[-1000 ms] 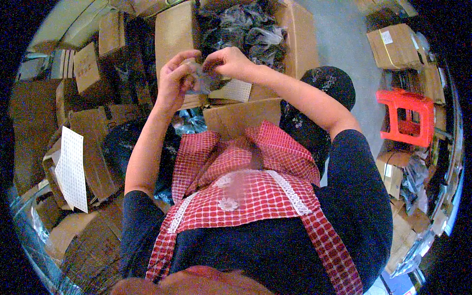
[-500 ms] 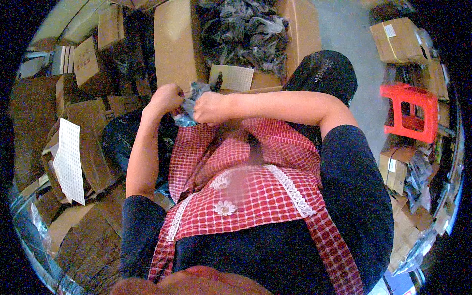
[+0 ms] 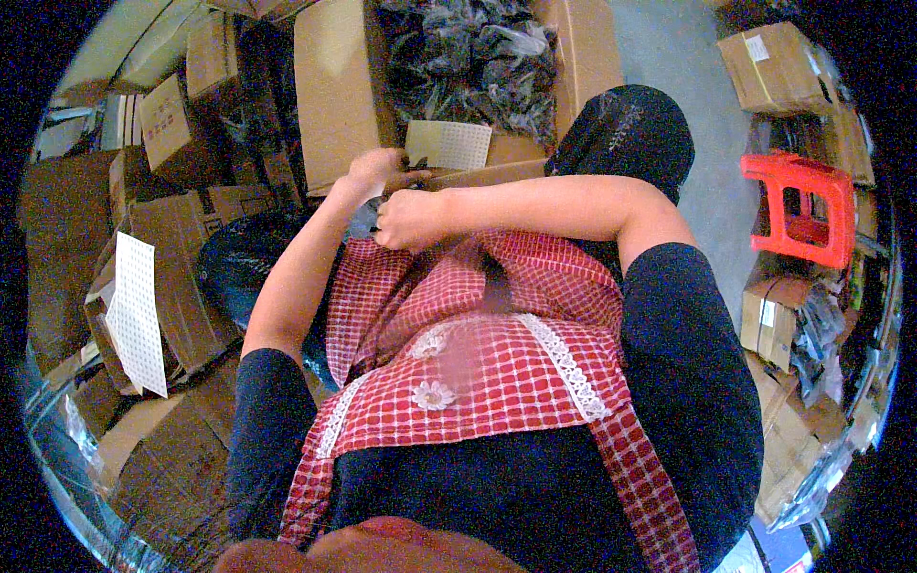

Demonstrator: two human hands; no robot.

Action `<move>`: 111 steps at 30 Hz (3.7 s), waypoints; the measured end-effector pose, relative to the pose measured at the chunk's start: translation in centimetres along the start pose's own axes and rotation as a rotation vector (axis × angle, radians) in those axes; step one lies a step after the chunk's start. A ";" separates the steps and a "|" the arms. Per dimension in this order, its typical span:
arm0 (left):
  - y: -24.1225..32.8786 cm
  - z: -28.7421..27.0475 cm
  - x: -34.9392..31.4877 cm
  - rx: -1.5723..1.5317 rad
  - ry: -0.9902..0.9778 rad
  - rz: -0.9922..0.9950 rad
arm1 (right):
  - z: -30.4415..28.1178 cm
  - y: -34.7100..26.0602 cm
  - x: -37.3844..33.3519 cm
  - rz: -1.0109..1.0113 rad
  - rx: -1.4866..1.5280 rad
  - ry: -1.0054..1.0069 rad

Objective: The person picks up plastic parts from a box, applies a label to one part, and places the parts into a clear plastic bag.

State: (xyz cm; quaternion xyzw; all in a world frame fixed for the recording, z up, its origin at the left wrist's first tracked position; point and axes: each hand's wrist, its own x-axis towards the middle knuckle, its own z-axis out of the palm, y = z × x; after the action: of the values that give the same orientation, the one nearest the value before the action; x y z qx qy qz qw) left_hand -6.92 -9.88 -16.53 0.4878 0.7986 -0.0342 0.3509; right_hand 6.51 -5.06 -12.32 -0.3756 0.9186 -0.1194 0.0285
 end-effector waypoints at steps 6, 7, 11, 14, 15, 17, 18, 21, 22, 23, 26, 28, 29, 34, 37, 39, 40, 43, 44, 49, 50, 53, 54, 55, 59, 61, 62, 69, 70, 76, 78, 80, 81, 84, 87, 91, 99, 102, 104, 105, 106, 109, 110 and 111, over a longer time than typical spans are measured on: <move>-4.3 3.2 3.5 -0.362 -0.218 0.070 | -1.7 0.3 -0.5 0.120 0.084 -0.031; -5.2 3.7 4.0 -0.416 -0.230 0.079 | -1.8 0.6 -0.5 0.155 0.077 -0.007; -10.0 5.6 4.1 -0.440 -0.065 0.175 | -2.2 1.8 -0.7 0.217 0.188 0.264; -4.8 1.1 2.8 -0.306 -0.126 0.172 | -1.3 3.8 -3.2 0.352 0.270 0.238; -4.1 0.4 1.8 -0.381 -0.157 0.115 | -1.3 4.2 -3.2 0.359 0.318 0.202; -3.8 -0.2 0.8 -0.598 -0.201 0.017 | -1.3 4.6 -3.3 0.332 0.386 0.188; -3.8 -0.5 0.4 -0.617 -0.194 0.016 | -1.3 4.6 -3.4 0.379 0.418 0.196; -4.7 -0.2 -0.6 -0.665 -0.133 0.020 | -2.3 4.4 -3.0 0.565 0.646 0.138; -6.3 1.5 -0.5 -0.677 -0.085 0.022 | -3.6 4.5 -2.6 0.652 0.810 0.055; -6.1 1.4 -0.6 -0.679 -0.045 0.045 | -4.5 4.7 -2.8 0.759 0.966 -0.024; -5.3 0.1 -1.4 -0.665 -0.154 -0.010 | -3.4 5.1 -4.4 0.787 1.488 0.245; -4.0 -1.7 -3.3 -0.736 -0.153 0.008 | -3.6 6.1 -5.2 0.705 1.439 0.288; -3.8 -2.0 -4.2 -0.778 -0.149 0.010 | -4.0 6.2 -5.3 0.643 1.401 0.322; -3.0 -0.4 -5.6 -0.888 0.004 0.159 | -6.0 6.0 -6.5 0.579 1.275 0.430; -1.5 0.7 -5.2 -0.678 -0.005 0.172 | -5.1 5.1 -7.1 0.719 1.209 0.432; -0.8 2.4 -5.2 -0.639 0.095 0.176 | -4.7 4.9 -7.3 0.731 1.151 0.406; -0.7 2.9 -4.9 -0.604 0.068 0.099 | -4.5 4.8 -7.4 0.731 1.134 0.414; 0.8 2.3 -5.1 -0.506 0.007 -0.052 | -4.1 4.6 -8.1 0.737 1.089 0.425; 0.8 2.3 -4.9 -0.475 0.004 -0.054 | -4.1 4.6 -8.4 0.736 1.075 0.425; 0.3 1.0 -5.1 -0.477 0.472 0.041 | -5.4 5.1 -11.7 0.861 0.969 0.448; 0.8 0.2 -5.6 -0.472 0.493 0.049 | -5.2 5.3 -12.5 0.885 1.031 0.446; 2.7 -0.9 -8.7 -0.392 0.582 0.154 | -2.4 6.5 -14.6 0.883 1.081 0.421; 3.3 -0.7 -9.4 -0.372 0.503 0.140 | -2.2 5.8 -14.2 0.918 1.066 0.377; 4.0 -0.8 -10.0 -0.352 0.424 0.127 | -1.8 5.4 -14.0 0.935 1.021 0.346; 4.0 -0.1 -9.9 -0.342 0.332 0.144 | -1.8 3.3 -12.7 1.090 0.951 0.074; 3.9 0.2 -9.6 -0.374 0.338 0.138 | -0.8 2.9 -12.6 1.063 0.745 0.074; 4.0 -0.1 -9.7 -0.391 0.332 0.132 | 0.0 2.7 -12.8 1.051 0.644 0.076; 3.9 0.6 -9.6 -0.431 0.315 0.187 | 0.7 2.5 -12.6 0.955 0.435 -0.074; 3.9 0.7 -9.6 -0.479 0.281 0.158 | 0.9 2.2 -12.4 0.917 0.430 -0.062; 4.4 -1.1 -9.3 -0.533 0.246 0.128 | 1.2 3.0 -11.9 0.769 0.470 0.060; 3.5 -1.2 -9.6 -0.485 0.301 0.098 | -0.9 3.7 -11.3 0.782 0.436 0.217; 3.0 -1.5 -9.2 -0.431 0.309 0.044 | -1.8 4.2 -11.8 0.841 0.530 0.269; 2.9 -1.6 -8.9 -0.415 0.323 0.037 | -1.8 4.1 -12.0 0.873 0.546 0.288; 3.0 -1.2 -8.7 -0.433 0.372 0.050 | -1.2 3.9 -12.2 0.894 0.525 0.403; 3.0 -0.5 -8.7 -0.538 0.435 0.109 | -0.9 3.9 -12.3 0.842 0.406 0.423; 3.1 -0.3 -8.9 -0.590 0.449 0.123 | -1.1 3.5 -12.3 0.614 0.207 0.238; 4.4 -1.2 -9.7 -0.615 0.379 0.163 | -1.0 2.8 -10.5 0.648 0.160 0.153; 4.5 -1.3 -9.9 -0.597 0.403 0.149 | -2.1 3.4 -10.9 0.593 0.119 0.149; 4.5 -1.6 -9.9 -0.563 0.389 0.125 | -1.9 3.9 -11.0 0.532 0.097 0.170; 4.7 -1.6 -9.9 -0.522 0.402 0.140 | -1.7 4.0 -11.0 0.502 0.086 0.181; 4.9 -1.7 -10.0 -0.481 0.415 0.155 | -1.5 4.0 -11.0 0.500 0.061 0.170; 4.9 -1.3 -9.7 -0.421 0.418 0.220 | -1.3 3.6 -10.5 0.508 0.017 0.138; 4.8 -1.1 -9.6 -0.412 0.414 0.246 | -1.2 3.5 -10.3 0.517 0.020 0.128; 4.7 -0.9 -9.6 -0.401 0.422 0.265 | -1.1 3.4 -10.2 0.525 0.023 0.118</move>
State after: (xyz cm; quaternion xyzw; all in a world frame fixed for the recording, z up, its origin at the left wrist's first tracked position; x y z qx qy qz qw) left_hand -0.95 -14.30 -8.75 0.5052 0.7740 0.2717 0.2681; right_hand 11.28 4.60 -12.49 -0.1163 0.9832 -0.1402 0.0092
